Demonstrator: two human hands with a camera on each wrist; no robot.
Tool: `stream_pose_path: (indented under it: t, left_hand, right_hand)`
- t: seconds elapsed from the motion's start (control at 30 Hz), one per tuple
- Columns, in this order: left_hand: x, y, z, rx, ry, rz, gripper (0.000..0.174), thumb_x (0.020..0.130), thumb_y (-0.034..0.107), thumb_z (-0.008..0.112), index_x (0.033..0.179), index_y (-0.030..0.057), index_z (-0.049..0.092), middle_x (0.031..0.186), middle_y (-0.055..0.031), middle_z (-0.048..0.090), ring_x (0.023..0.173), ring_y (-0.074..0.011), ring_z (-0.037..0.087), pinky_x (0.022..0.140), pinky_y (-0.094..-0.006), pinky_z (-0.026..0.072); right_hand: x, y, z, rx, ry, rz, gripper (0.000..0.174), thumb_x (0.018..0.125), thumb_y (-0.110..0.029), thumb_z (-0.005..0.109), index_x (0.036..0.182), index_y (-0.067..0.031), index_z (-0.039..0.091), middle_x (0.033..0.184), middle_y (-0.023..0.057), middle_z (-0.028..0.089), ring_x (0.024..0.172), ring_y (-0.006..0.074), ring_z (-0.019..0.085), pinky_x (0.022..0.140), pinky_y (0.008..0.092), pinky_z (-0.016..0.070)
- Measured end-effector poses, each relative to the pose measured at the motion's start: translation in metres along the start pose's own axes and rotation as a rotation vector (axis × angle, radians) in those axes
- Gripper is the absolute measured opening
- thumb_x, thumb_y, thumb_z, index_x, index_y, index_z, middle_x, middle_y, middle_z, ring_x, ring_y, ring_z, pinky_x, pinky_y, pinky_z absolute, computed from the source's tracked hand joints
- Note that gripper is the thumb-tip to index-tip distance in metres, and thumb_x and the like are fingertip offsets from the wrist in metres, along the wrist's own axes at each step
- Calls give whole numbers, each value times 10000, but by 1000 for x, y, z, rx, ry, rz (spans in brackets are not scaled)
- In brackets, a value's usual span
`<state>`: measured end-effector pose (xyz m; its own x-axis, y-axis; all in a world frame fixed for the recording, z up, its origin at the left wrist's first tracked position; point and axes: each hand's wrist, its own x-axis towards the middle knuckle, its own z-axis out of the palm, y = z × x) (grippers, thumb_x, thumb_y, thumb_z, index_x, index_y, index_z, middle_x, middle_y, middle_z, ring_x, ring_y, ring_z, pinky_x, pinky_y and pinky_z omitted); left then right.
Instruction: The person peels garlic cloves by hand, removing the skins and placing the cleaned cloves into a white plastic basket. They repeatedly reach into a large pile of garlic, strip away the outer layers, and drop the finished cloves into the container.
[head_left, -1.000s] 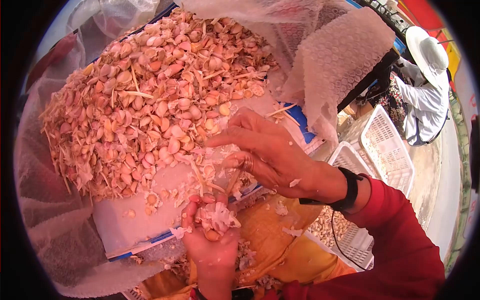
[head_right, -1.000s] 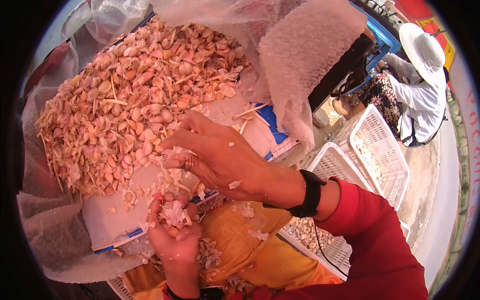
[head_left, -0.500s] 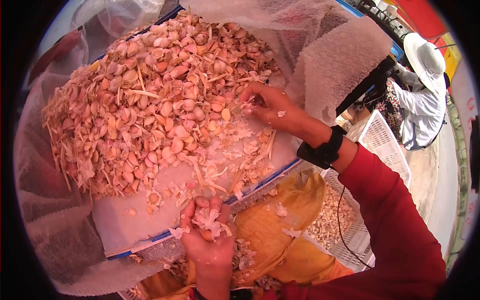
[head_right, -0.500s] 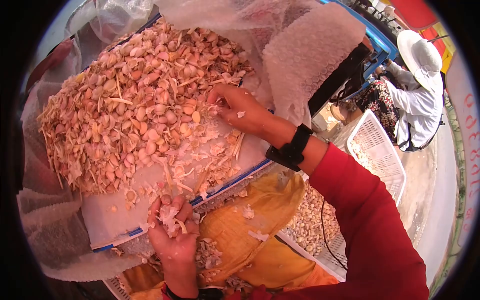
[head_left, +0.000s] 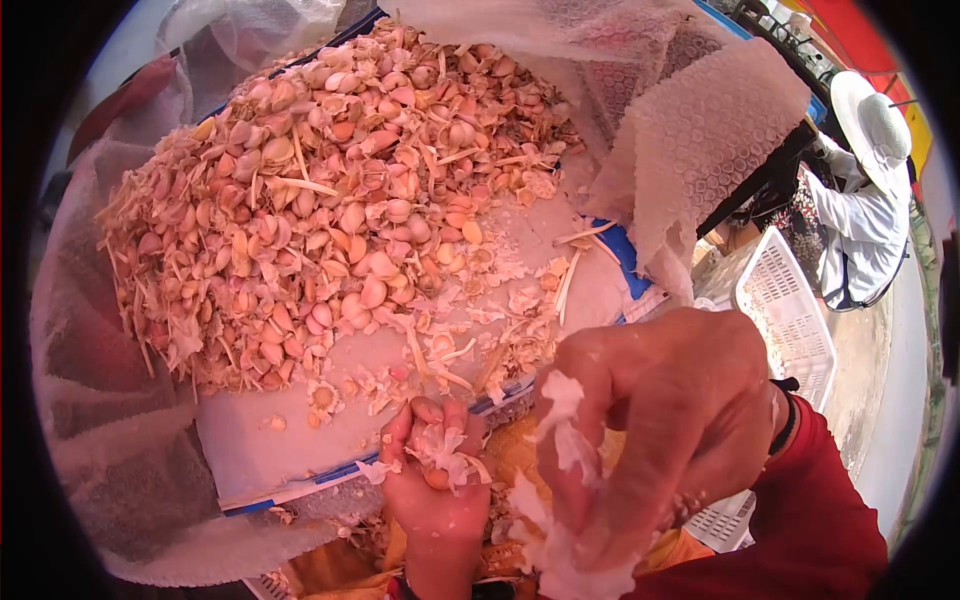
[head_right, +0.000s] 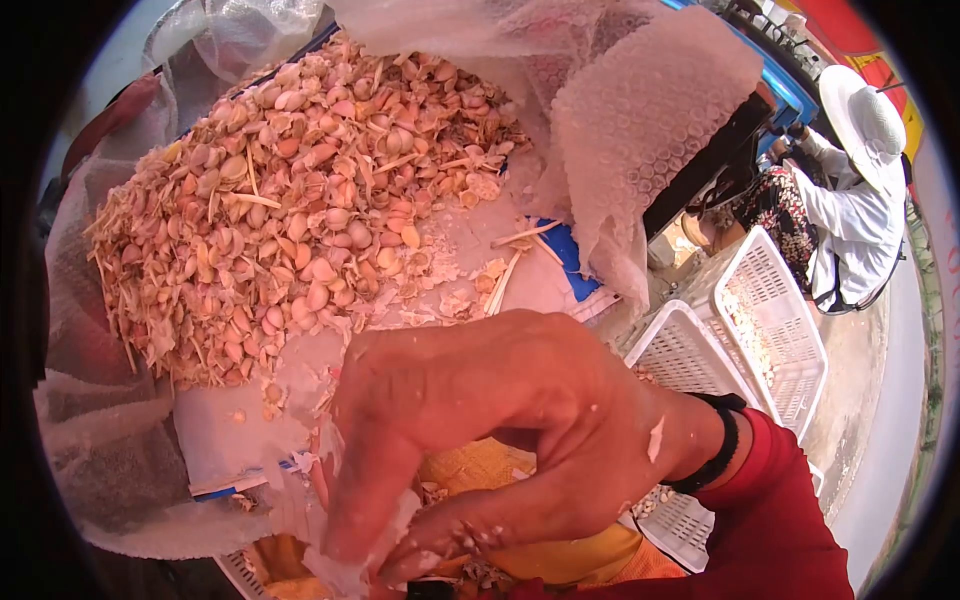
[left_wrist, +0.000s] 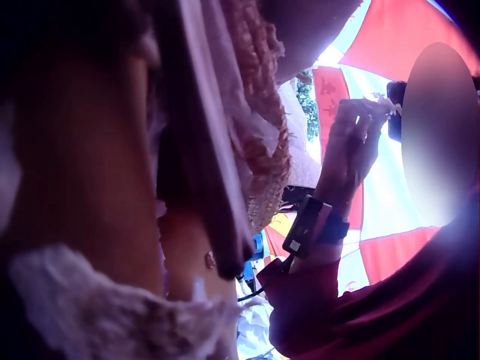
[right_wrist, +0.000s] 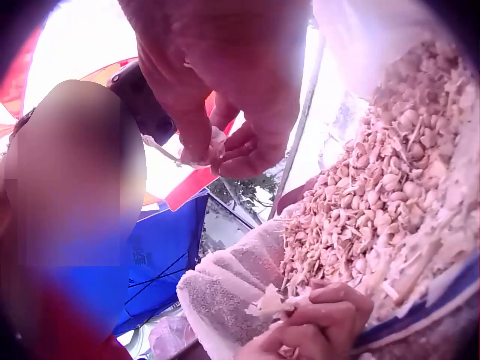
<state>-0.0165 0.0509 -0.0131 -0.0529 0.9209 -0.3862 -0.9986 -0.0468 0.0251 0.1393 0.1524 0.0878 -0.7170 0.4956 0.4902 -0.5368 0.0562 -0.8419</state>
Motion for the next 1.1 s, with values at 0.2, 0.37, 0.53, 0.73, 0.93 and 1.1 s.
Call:
stream_pose_path:
  t: [0.2,0.37,0.53,0.73,0.93,1.1]
  left_hand:
    - [-3,2,5,11,13,-18,294,957,277,374,823,40,487,732,-99,426,553,-150,355,366,-232,319]
    - [-5,0,11,19,28,-22,305,955,279,371,809,38,488,724,-92,429,553,-152,350,375,-233,324]
    - [-3,0,3,64,25,12,326,953,278,367,786,35,504,712,-79,431,549,-141,332,372,-234,300]
    - [-6,1,10,54,15,-24,324,952,274,368,784,36,510,714,-75,431,551,-140,327,380,-242,295]
    - [-2,1,4,117,-6,30,309,950,266,373,773,42,492,687,-76,419,552,-142,334,437,-241,301]
    - [-7,-2,18,147,-23,257,281,939,247,383,754,47,455,695,-79,428,581,-136,368,505,-249,328]
  right_hand:
    - [-10,-16,74,315,414,-76,59,735,91,694,780,122,673,698,170,609,588,230,600,511,281,486]
    - [-23,-3,48,735,116,201,70,692,126,714,746,114,671,791,177,638,675,251,645,619,294,537]
    - [-16,-10,46,602,83,131,70,710,86,724,744,100,665,833,223,626,690,259,654,614,306,557]
    - [-12,13,39,439,-39,-141,76,722,73,727,736,76,653,823,224,618,571,257,616,512,287,517]
    - [-10,12,30,198,-53,19,76,857,-37,596,826,32,590,836,172,594,754,226,581,676,328,445]
    - [-21,49,31,559,504,215,122,936,-122,439,995,-30,493,873,74,510,805,182,541,743,329,445]
